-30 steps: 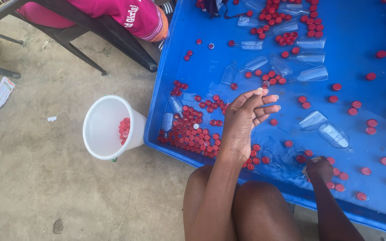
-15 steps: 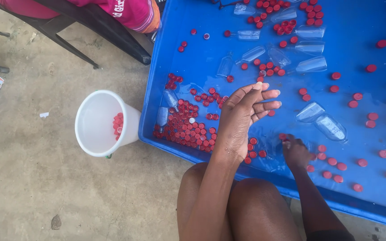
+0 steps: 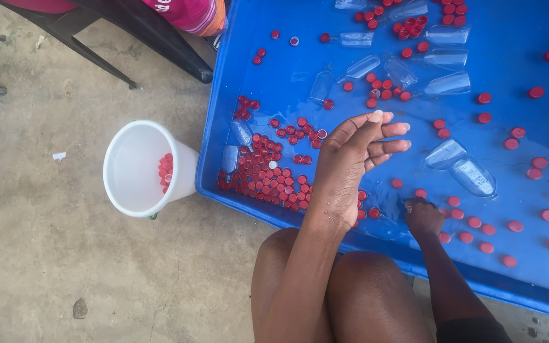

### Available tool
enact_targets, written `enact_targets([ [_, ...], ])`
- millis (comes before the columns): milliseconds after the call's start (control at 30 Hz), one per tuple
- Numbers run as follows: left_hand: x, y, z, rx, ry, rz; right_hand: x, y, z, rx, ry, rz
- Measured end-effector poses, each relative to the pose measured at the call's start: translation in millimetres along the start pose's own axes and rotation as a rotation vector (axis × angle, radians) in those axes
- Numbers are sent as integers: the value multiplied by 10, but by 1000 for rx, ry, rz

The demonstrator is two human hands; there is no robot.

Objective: Cleaning bottle caps by wiping them with a cloth and placing them in a bucket

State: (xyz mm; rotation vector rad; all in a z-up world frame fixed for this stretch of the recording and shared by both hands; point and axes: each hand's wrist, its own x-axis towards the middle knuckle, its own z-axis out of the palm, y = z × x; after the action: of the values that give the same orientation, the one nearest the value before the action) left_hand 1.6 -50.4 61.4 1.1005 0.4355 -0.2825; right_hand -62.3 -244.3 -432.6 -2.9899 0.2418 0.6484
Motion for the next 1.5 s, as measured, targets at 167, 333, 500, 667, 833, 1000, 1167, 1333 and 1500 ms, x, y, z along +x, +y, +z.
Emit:
enact_targets([
  [167,6,12,13,18,-15,-11,-169,-75,-227,-56,-19,-42],
  [333,69,-29,16,45,6,-5,-239,-123,-374,84,10,20],
  [500,173,-88,-3,50,38,17,-285,-44,-797,40,66,-150],
  [667,275,-254,-2,44,58,56,-446,20,-1715,-112,383,-418],
  [833,334,-513,137,-11,77,102,-1009,-54,-3114,35,714,-526],
  [1000,460,-882,211,50,99,46,-1547,-351,-4056,103,945,-597],
  [1167,572,-1091,168,-206,19,21,-1676,-601,-4351,237,925,-667],
  [1333,365,-907,24,-430,73,-87,-1860,-720,-4492,313,713,-717],
  [1500,277,-792,-35,-473,58,-97,-2047,-825,-4662,477,663,-723],
])
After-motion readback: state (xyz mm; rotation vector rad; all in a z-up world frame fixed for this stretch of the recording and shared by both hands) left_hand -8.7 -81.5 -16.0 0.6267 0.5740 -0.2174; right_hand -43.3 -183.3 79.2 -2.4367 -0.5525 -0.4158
